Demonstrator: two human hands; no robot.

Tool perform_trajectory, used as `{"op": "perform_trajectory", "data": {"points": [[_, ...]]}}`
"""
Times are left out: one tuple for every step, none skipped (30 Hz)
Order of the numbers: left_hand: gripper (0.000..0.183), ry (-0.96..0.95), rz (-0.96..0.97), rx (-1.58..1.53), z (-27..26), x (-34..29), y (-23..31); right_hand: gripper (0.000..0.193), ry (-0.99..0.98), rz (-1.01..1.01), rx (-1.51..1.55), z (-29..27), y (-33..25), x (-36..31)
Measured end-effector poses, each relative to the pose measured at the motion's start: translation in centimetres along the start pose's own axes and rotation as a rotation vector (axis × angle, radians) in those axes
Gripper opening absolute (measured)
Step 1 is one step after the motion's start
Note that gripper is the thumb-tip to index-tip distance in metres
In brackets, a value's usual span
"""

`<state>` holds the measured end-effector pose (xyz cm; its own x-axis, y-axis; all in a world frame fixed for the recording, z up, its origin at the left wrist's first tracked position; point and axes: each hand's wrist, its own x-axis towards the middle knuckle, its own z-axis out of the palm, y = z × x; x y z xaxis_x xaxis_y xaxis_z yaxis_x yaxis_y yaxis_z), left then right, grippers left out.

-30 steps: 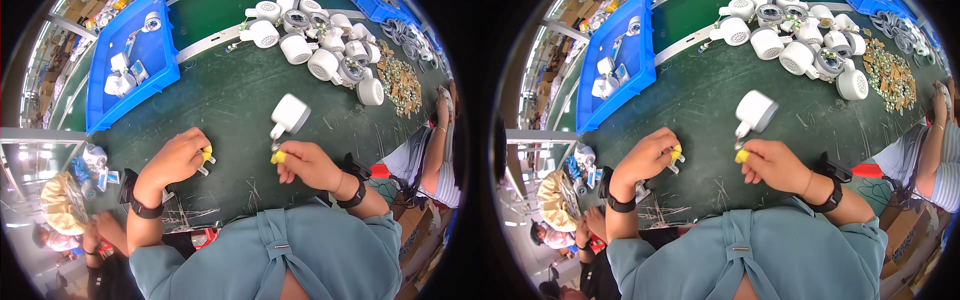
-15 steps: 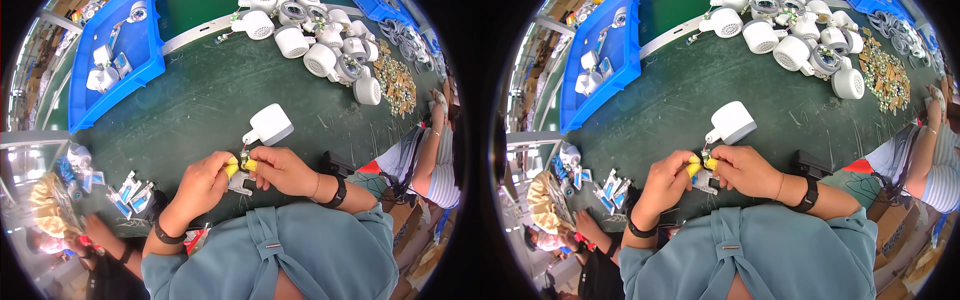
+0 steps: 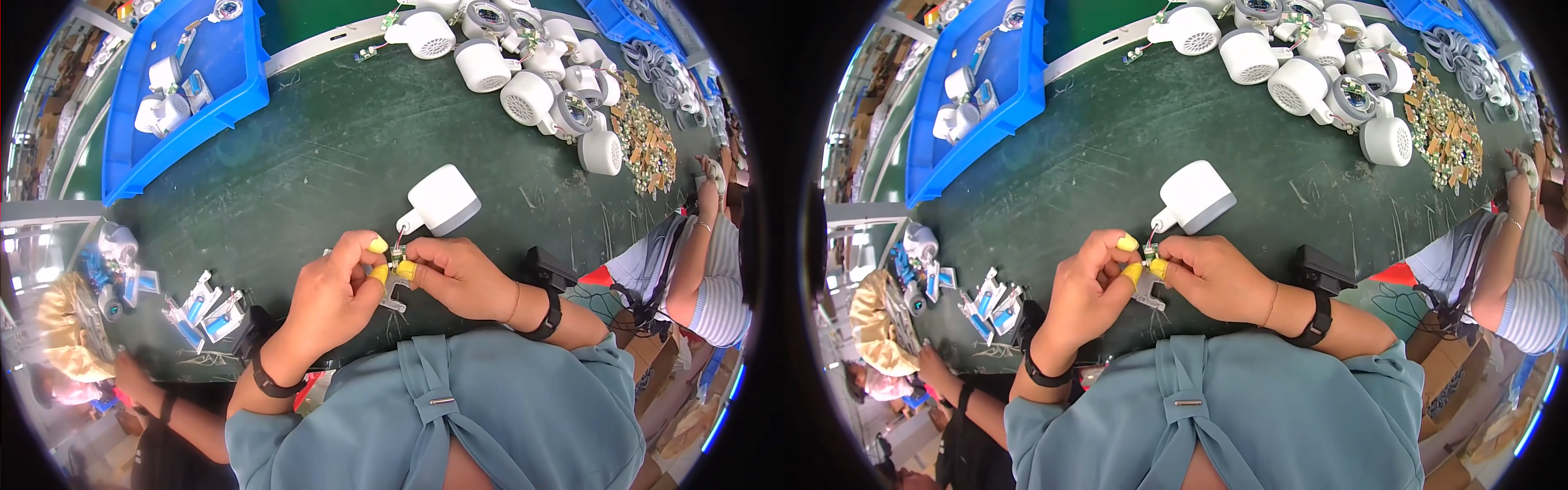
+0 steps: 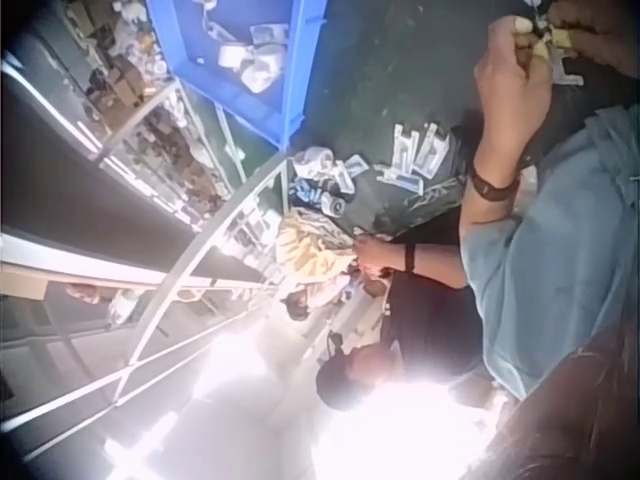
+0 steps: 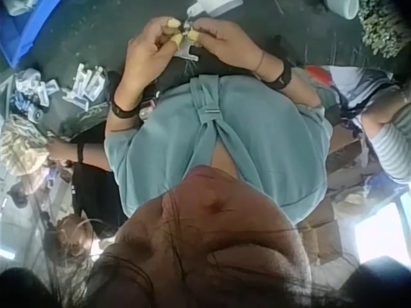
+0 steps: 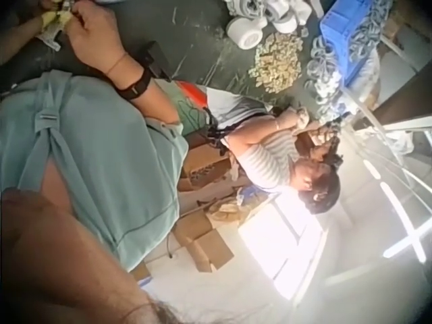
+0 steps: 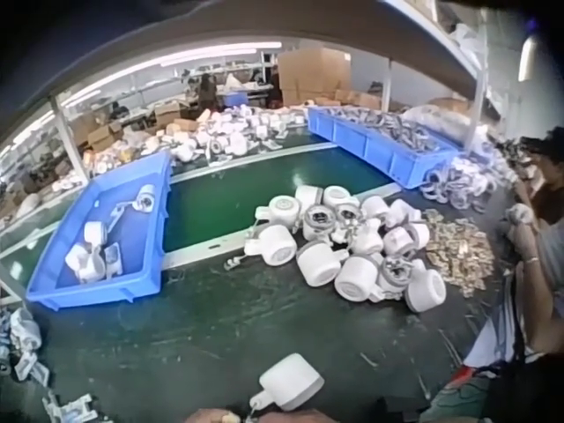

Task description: Assembling electronic sensor components by connecting internal wires and fitting them into plastic housings at a factory workbench.

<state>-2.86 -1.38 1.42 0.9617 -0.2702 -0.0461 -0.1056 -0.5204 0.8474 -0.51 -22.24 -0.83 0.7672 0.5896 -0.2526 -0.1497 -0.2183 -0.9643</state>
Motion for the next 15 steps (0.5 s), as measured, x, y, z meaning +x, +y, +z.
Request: {"op": "perform_trajectory", "data": {"points": [[0.039,0.001,-0.001,0.000,0.1,0.0,0.0,0.006,-0.011,0.005,-0.018,-0.1,-0.1,0.0],[0.040,0.025,0.083,0.095,0.2,0.1,0.0,0.005,-0.022,0.009,-0.037,-0.1,-0.1,0.0],[0.042,0.050,0.167,0.191,0.2,0.1,-0.1,0.005,-0.023,0.009,-0.037,-0.1,-0.1,0.0],[0.042,0.049,0.167,0.191,0.2,0.2,-0.1,0.005,-0.019,-0.005,-0.041,0.0,0.0,0.0],[0.043,0.044,0.212,0.231,0.1,0.3,0.0,0.004,-0.014,-0.019,-0.045,0.0,0.1,0.0],[0.044,0.039,0.257,0.272,0.1,0.4,0.0,0.004,-0.013,-0.019,-0.045,0.0,-0.1,0.0],[0.044,0.040,0.258,0.272,0.0,0.5,0.1,0.004,-0.011,-0.029,-0.090,-0.1,-0.3,0.0],[0.044,0.055,0.327,0.326,-0.1,0.6,0.4,0.004,-0.009,-0.039,-0.135,-0.1,-0.5,0.0],[0.044,0.070,0.396,0.380,-0.2,0.7,0.5,0.004,-0.008,-0.040,-0.137,0.0,-0.4,0.0],[0.044,0.071,0.398,0.380,0.0,0.7,0.5,0.005,0.039,-0.082,-0.166,0.3,0.0,0.1],[0.044,0.087,0.376,0.379,0.2,0.5,0.4,0.006,0.085,-0.125,-0.195,0.6,0.2,0.1],[0.044,0.104,0.354,0.377,0.5,0.4,0.3,0.006,0.088,-0.126,-0.197,1.0,0.3,0.0],[0.044,0.107,0.357,0.378,0.9,0.3,0.1,0.006,0.176,-0.167,-0.243,1.5,0.2,-0.1],[0.046,0.161,0.334,0.344,1.4,0.2,-0.1,0.007,0.264,-0.207,-0.288,1.9,0.1,-0.1],[0.047,0.214,0.311,0.309,1.7,0.1,-0.1,0.007,0.265,-0.210,-0.291,2.2,0.0,-0.1]]}}
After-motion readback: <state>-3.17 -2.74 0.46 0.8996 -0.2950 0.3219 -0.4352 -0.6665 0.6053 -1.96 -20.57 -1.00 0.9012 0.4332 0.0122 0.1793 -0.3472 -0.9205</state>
